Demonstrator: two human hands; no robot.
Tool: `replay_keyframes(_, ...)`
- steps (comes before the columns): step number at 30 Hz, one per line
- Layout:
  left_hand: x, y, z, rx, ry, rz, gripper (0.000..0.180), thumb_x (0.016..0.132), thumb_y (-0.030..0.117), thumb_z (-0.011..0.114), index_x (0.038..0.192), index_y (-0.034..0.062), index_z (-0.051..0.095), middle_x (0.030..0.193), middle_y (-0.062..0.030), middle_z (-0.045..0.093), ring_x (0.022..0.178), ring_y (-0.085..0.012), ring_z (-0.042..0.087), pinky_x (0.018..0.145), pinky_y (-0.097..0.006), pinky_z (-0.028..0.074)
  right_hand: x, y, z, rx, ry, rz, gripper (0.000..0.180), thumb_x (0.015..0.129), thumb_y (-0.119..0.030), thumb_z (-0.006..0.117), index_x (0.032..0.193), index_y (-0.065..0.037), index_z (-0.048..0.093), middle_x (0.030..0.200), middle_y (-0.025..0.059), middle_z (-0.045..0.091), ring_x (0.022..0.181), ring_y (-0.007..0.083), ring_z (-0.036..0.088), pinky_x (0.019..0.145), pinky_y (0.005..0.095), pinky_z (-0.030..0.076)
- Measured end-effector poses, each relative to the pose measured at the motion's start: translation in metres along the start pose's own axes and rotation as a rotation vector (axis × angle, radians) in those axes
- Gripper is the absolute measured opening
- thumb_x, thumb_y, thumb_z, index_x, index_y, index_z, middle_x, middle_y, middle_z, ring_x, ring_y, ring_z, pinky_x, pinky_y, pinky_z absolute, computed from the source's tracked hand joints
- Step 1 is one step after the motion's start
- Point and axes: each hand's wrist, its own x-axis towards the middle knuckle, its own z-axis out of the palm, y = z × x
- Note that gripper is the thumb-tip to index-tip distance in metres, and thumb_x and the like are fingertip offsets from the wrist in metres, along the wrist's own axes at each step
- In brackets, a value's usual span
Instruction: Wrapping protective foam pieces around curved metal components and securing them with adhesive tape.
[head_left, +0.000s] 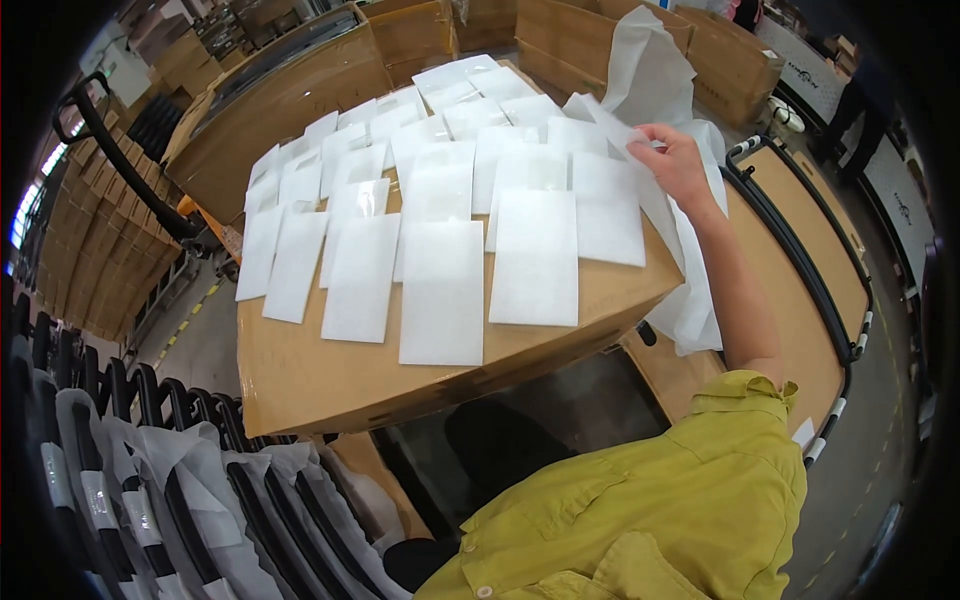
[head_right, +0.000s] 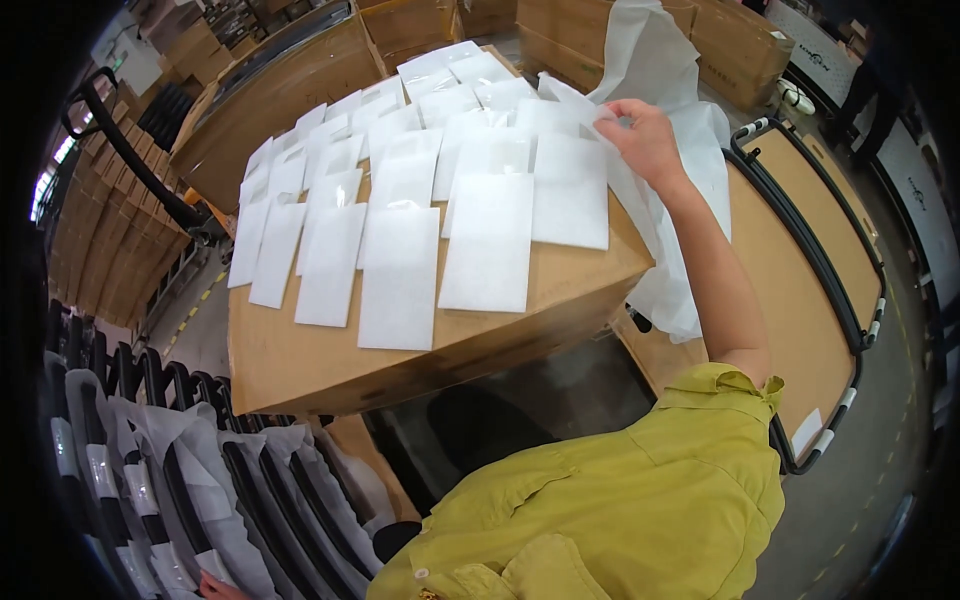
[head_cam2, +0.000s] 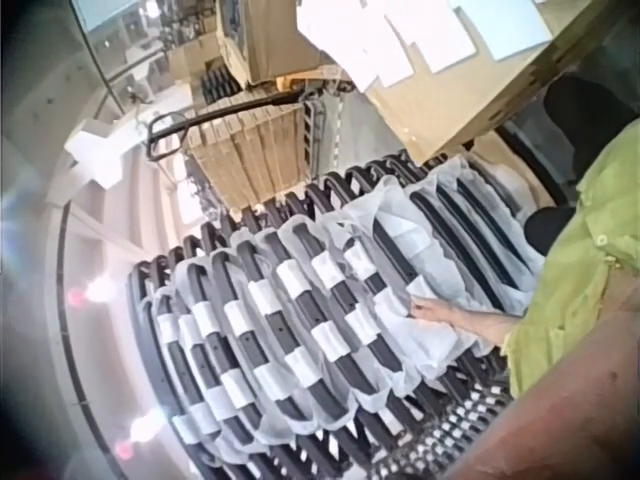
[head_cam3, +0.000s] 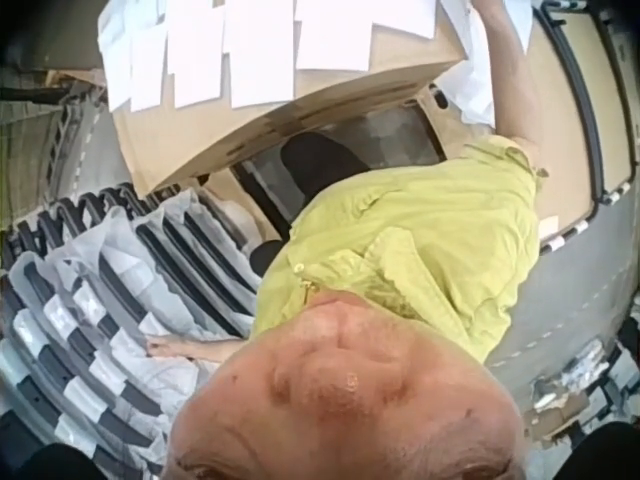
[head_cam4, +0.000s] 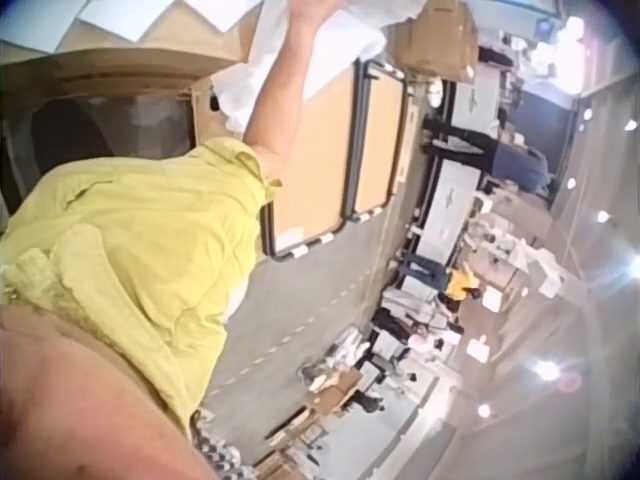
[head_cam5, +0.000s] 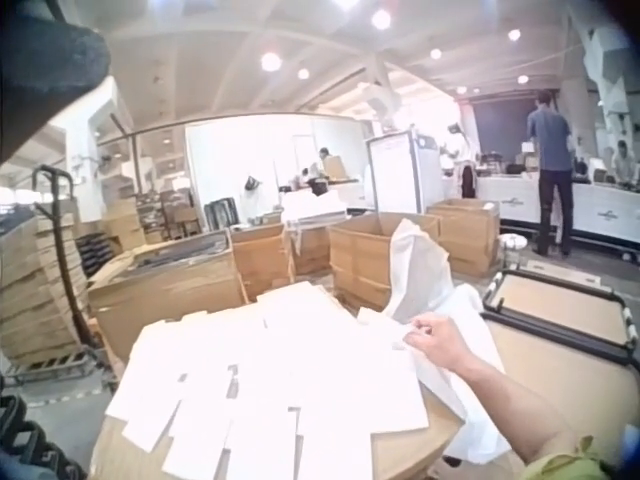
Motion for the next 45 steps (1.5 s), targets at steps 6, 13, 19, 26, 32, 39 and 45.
replay_keyframes(6, -0.003, 0.019, -0.007, 0.020, -0.008, -0.048, 0.025, 0.085, 0.022, 0.050, 0.083, -0.0026, 0.052, 0.078, -0.0196, 0.052, 0.072, -0.0298, 0.048, 0.068, -0.037, 0.041, 0.006, 0.034, -0.003, 0.370, 0.057, 0.287, 0.017, 0.075, -0.012, 0.060, 0.086, 0.000, 0.059, 0.080, 0.0024, 0.060, 0.067, 0.0071, 0.053, 0.060, 0.0202, 0.042)
replay_keyframes(13, 0.000, 0.015, -0.004, -0.015, -0.004, -0.019, 0.026, 0.084, 0.022, 0.051, 0.080, -0.0033, 0.052, 0.077, -0.0196, 0.052, 0.072, -0.0300, 0.048, 0.068, -0.038, 0.040, -0.005, 0.051, -0.003, 0.610, 0.048, 0.388, 0.018, 0.075, -0.011, 0.059, 0.089, 0.000, 0.058, 0.081, 0.0026, 0.059, 0.072, 0.0079, 0.054, 0.065, 0.0206, 0.042)
replay_keyframes(19, -0.005, 0.069, -0.014, 0.189, 0.096, 0.150, 0.025, 0.084, 0.022, 0.051, 0.084, -0.0028, 0.055, 0.078, -0.0194, 0.055, 0.072, -0.0325, 0.051, 0.069, -0.038, 0.042, -0.001, 0.026, 0.004, 0.746, 0.029, 0.330, 0.019, 0.075, -0.011, 0.058, 0.088, 0.003, 0.056, 0.081, 0.0035, 0.058, 0.071, 0.0084, 0.052, 0.064, 0.0210, 0.041)
replay_keyframes(26, -0.035, 0.369, 0.007, -0.753, -0.521, 1.084, 0.042, 0.080, 0.017, 0.050, 0.114, -0.0073, 0.042, 0.118, -0.0191, 0.045, 0.113, -0.0276, 0.040, 0.096, -0.040, 0.027, 0.003, 0.046, 0.001, 0.747, 0.052, 0.356, 0.020, 0.075, -0.013, 0.059, 0.087, 0.003, 0.057, 0.081, 0.0038, 0.058, 0.071, 0.0089, 0.052, 0.065, 0.0213, 0.041)
replay_keyframes(32, -0.130, 0.527, 0.053, -0.928, -0.580, 1.628, 0.049, 0.075, 0.033, 0.058, 0.113, 0.0046, 0.046, 0.121, -0.0109, 0.043, 0.118, -0.0248, 0.034, 0.098, -0.043, 0.022, 0.006, 0.054, 0.005, 0.790, 0.094, 0.397, 0.018, 0.075, -0.011, 0.058, 0.086, 0.003, 0.057, 0.078, 0.0033, 0.057, 0.071, 0.0088, 0.052, 0.064, 0.0215, 0.041)
replay_keyframes(39, -0.166, 0.559, 0.086, -0.715, -0.766, 1.645, 0.040, 0.083, 0.034, 0.046, 0.112, 0.0073, 0.046, 0.122, -0.0080, 0.043, 0.117, -0.0224, 0.036, 0.101, -0.042, 0.016, -0.031, 0.150, 0.019, 0.194, 0.149, 0.302, 0.019, 0.073, -0.004, 0.049, 0.088, -0.009, 0.058, 0.081, 0.0049, 0.059, 0.070, 0.0137, 0.053, 0.072, 0.0254, 0.041)
replay_keyframes(45, -0.174, 0.564, 0.085, -0.784, -0.679, 1.636, 0.039, 0.082, 0.033, 0.047, 0.107, 0.0044, 0.049, 0.117, -0.0079, 0.046, 0.112, -0.0220, 0.039, 0.099, -0.045, 0.020, -0.208, 0.267, 0.144, -0.621, -0.520, 0.024, 0.024, 0.073, -0.015, 0.047, 0.092, -0.016, 0.061, 0.098, 0.0071, 0.051, 0.110, 0.0228, 0.037, 0.088, 0.0635, 0.017)
